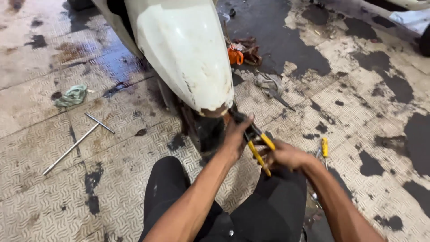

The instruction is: The recorder is using pliers to manipulate or repair a part of a white scooter's front body panel.

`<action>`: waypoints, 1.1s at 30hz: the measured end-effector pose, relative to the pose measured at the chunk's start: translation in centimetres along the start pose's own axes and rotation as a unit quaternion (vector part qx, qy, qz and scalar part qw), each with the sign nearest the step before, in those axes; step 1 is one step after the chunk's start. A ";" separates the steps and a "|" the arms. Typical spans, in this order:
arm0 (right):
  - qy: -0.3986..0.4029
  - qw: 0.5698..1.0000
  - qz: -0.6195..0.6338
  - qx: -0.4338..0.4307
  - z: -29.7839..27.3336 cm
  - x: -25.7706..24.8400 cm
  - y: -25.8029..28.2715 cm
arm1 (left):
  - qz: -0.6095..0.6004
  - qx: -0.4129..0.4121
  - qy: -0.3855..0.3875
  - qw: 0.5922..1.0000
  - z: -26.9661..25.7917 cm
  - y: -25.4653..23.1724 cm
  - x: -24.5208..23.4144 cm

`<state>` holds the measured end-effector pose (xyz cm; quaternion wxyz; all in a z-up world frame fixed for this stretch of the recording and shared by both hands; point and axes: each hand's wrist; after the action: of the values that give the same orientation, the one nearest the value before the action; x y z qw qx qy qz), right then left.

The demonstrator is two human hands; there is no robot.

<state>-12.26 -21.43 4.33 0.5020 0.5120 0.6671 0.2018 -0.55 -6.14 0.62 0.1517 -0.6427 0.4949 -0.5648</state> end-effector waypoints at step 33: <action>-0.079 0.984 -0.154 -0.051 -0.1 -2.0 1.7 | -0.224 -0.012 -0.077 0.971 2.7 3.2 3.7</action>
<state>-11.58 -22.48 6.62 0.6039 0.3909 0.6851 0.1149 -0.16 -11.59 -0.48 0.0513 -0.7807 0.3319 -0.5270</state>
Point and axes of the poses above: each hand's wrist, its own z-axis towards the middle knuckle, its own x-axis out of the palm, y = z × x, and after that the axes turned 15 degrees about -y, right-handed
